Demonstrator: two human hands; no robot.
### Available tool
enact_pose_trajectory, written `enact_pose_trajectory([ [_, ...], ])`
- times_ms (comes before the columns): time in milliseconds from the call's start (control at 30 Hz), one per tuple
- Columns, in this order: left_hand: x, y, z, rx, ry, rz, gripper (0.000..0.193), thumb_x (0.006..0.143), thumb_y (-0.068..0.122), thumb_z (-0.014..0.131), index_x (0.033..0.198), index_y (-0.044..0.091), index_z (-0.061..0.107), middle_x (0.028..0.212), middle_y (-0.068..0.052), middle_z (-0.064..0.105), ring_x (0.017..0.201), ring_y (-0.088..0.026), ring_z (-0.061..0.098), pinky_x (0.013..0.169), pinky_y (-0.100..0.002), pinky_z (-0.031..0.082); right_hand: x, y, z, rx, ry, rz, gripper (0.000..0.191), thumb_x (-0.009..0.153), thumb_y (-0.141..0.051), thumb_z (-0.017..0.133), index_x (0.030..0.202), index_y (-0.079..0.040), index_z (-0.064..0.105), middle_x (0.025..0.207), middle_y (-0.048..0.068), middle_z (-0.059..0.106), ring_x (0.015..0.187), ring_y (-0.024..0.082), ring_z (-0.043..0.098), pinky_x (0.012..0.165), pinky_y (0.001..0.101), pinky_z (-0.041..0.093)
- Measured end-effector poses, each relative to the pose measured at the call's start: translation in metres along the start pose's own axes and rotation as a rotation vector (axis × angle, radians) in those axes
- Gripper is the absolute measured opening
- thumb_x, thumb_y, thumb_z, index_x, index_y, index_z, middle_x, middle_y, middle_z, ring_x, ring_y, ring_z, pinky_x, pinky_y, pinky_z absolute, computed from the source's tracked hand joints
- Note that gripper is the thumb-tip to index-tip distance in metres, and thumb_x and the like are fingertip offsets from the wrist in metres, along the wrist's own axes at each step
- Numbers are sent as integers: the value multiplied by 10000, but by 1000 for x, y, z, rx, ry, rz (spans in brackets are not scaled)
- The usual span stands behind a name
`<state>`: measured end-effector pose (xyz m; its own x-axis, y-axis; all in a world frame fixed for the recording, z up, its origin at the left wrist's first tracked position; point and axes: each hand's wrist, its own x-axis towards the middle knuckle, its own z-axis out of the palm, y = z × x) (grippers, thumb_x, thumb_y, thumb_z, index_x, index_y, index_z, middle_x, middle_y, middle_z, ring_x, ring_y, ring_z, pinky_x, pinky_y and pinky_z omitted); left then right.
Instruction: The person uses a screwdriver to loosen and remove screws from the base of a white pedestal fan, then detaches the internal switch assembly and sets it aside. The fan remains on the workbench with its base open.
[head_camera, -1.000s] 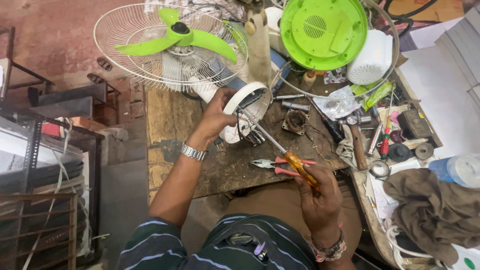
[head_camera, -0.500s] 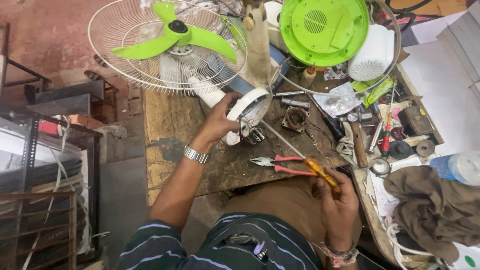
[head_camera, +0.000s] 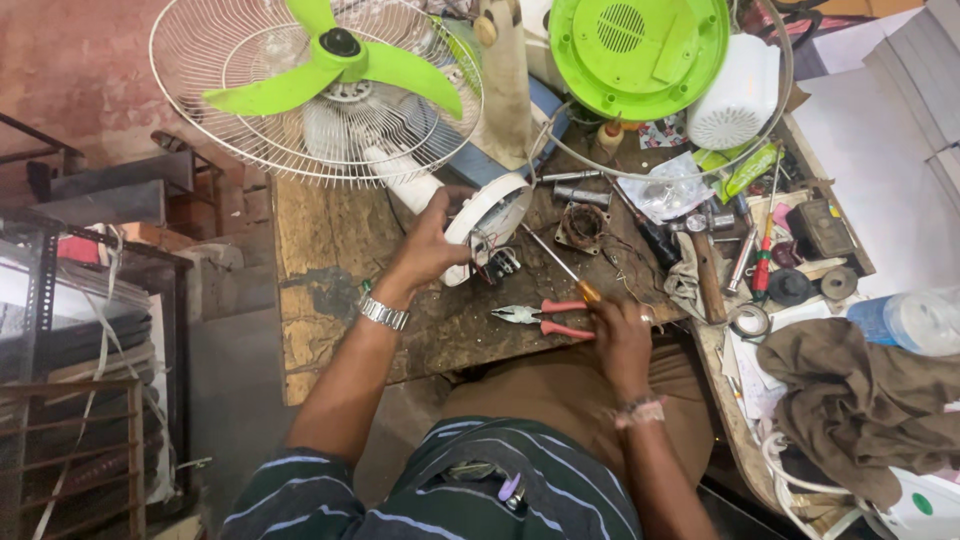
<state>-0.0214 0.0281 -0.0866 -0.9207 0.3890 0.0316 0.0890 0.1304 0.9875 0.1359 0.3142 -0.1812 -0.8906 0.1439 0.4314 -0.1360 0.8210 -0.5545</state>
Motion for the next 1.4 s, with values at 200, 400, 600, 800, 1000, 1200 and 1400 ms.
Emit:
enact_pose_trajectory([
  [200, 0, 3, -1, -150, -94, -26, 928, 585, -134, 619, 1469, 79, 435, 1346, -78, 559, 1228, -226, 581, 967, -313, 544, 29, -22, 21, -162, -90, -38, 382, 805, -70, 695, 1171, -170, 745, 1198, 85, 646, 1090, 326, 593, 908, 475, 460],
  [400, -8, -2, -6, -180, -124, -26, 940, 588, -136, 614, 1488, 74, 443, 1388, -93, 535, 1294, -230, 551, 1031, -300, 499, 29, -28, 28, -165, -81, -17, 348, 832, -59, 680, 1153, -184, 730, 1203, 90, 641, 1096, 319, 625, 880, 472, 484],
  [600, -2, -1, -14, 142, -203, 146, 1005, 549, 24, 681, 1522, 69, 432, 1421, -126, 490, 1402, -263, 456, 1216, -332, 323, 24, -24, 32, -185, -82, -10, 340, 847, -52, 682, 1149, -200, 731, 1240, 95, 638, 1046, 323, 622, 863, 465, 501],
  [800, -3, 1, -25, 96, -275, 54, 1035, 512, 85, 674, 1516, 70, 424, 1348, -133, 485, 1385, -279, 436, 1225, -323, 287, 23, -22, 34, -172, -75, -28, 367, 823, -41, 675, 1154, -197, 714, 1234, 82, 636, 1081, 322, 632, 866, 459, 508],
  [1000, -4, -8, -14, -70, -152, -29, 969, 537, 31, 717, 1441, 96, 372, 1359, -92, 495, 1288, -253, 512, 1068, -358, 462, 24, -20, 34, -187, -94, -19, 358, 825, -46, 682, 1146, -200, 716, 1221, 87, 635, 1036, 326, 642, 809, 470, 512],
  [1200, -11, -11, -11, -48, -91, -83, 872, 579, -36, 699, 1405, 101, 456, 1303, -100, 556, 1164, -234, 592, 910, -344, 566, 22, -20, 34, -136, -78, 25, 308, 878, -61, 673, 1145, -205, 721, 1231, 86, 639, 957, 340, 653, 783, 474, 513],
  [1400, -11, -4, -8, -154, -108, -77, 880, 562, -80, 669, 1393, 104, 445, 1289, -57, 534, 1196, -228, 582, 881, -342, 589, 21, -20, 35, -131, -28, -20, 310, 878, -62, 661, 1146, -205, 718, 1230, 83, 642, 964, 339, 661, 782, 473, 519],
])
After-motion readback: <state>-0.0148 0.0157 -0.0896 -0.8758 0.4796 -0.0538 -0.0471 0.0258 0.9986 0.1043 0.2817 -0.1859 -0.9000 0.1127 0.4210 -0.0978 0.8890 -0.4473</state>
